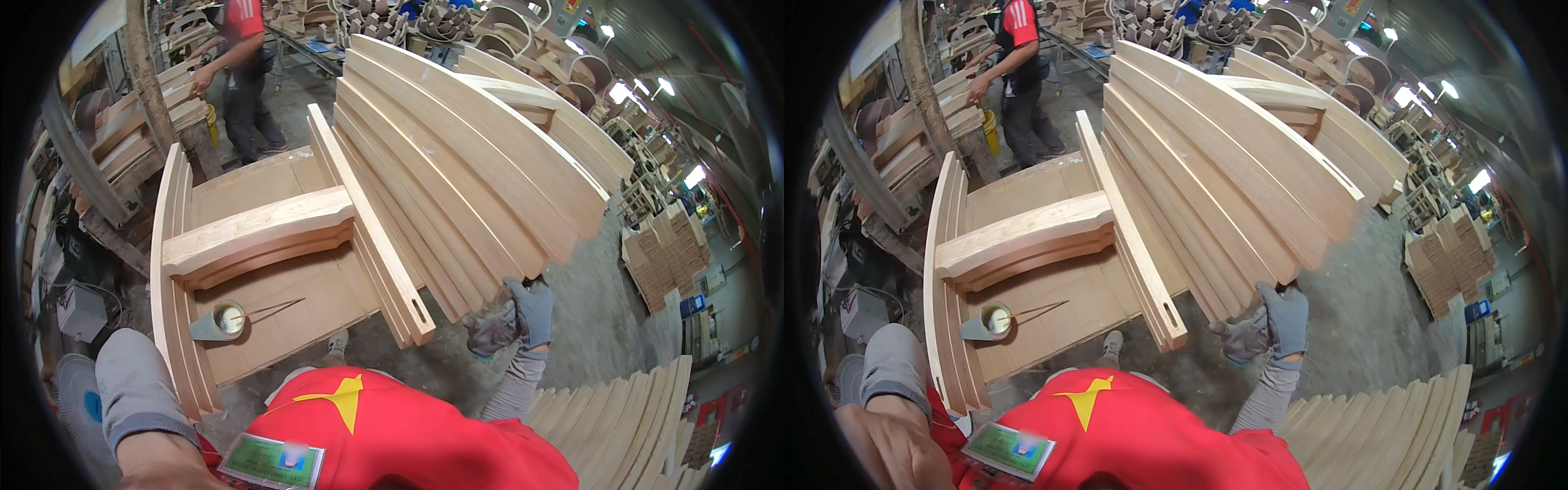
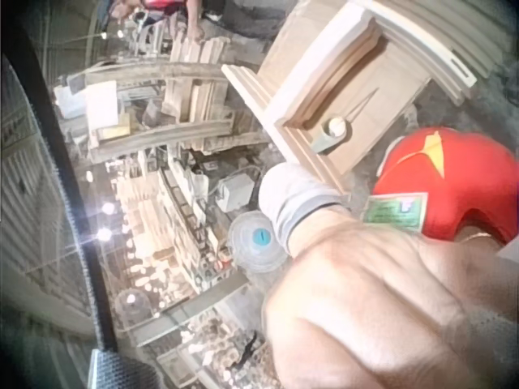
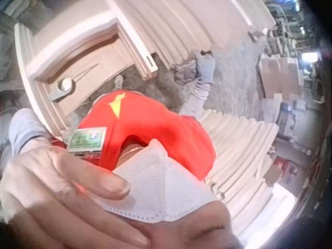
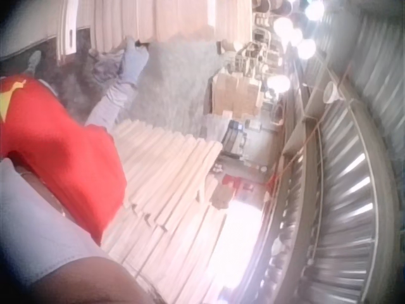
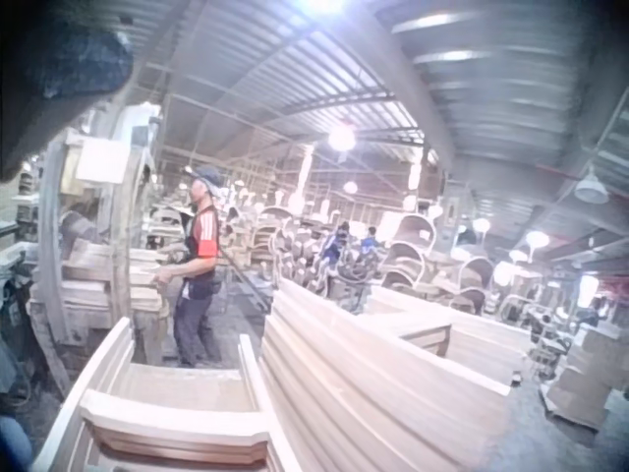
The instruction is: The person applies a light-colored finish to wooden chair parts using a brush and a small container. They dip the brush repeatedly and coat the edges and surfaces of the pieces, then place them on a workbench.
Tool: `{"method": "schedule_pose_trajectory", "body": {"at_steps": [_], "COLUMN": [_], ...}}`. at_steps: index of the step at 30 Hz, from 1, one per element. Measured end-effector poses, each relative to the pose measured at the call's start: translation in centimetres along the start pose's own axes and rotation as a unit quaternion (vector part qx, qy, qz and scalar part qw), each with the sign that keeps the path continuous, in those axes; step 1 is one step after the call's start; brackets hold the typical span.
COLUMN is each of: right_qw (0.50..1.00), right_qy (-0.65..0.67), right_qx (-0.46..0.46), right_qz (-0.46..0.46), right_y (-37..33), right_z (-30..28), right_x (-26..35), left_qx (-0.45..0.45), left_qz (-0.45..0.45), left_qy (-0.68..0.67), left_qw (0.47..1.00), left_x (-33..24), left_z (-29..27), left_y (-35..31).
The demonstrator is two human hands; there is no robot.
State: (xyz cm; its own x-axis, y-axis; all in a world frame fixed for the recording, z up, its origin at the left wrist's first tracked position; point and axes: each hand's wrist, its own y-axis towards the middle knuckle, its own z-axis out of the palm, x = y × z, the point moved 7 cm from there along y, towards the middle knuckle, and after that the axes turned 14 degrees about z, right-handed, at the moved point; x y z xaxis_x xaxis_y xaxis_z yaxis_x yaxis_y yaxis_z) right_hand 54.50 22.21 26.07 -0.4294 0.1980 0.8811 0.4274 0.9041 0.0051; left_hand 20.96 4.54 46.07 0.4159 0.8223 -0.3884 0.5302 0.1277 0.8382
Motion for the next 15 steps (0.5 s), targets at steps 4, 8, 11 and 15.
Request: {"method": "schedule_pose_trajectory", "body": {"at_steps": [4,8,11,15], "right_qw": [0.999,0.998,1.0,0.999], "right_qy": [-0.002,-0.054,0.01,0.019], "right_qx": [-0.014,-0.008,0.003,0.034], "right_qz": [-0.04,-0.024,-0.016,-0.026], "right_y": [0.8,1.0,0.6,1.8], "right_z": [0.2,0.0,0.2,0.2], "right_x": [-0.9,-1.3,-1.1,-2.7], "left_qx": [-0.007,-0.017,-0.026,-0.028], "left_qz": [0.004,0.005,0.005,0.018], "left_qy": [0.003,0.007,0.017,0.021], "left_qw": [1.0,1.0,1.0,0.999], "left_x": [0.1,0.7,1.0,1.2], "left_z": [-0.2,-0.2,0.0,0.5], "left_y": [0.1,-0.2,-0.3,-0.1]}}
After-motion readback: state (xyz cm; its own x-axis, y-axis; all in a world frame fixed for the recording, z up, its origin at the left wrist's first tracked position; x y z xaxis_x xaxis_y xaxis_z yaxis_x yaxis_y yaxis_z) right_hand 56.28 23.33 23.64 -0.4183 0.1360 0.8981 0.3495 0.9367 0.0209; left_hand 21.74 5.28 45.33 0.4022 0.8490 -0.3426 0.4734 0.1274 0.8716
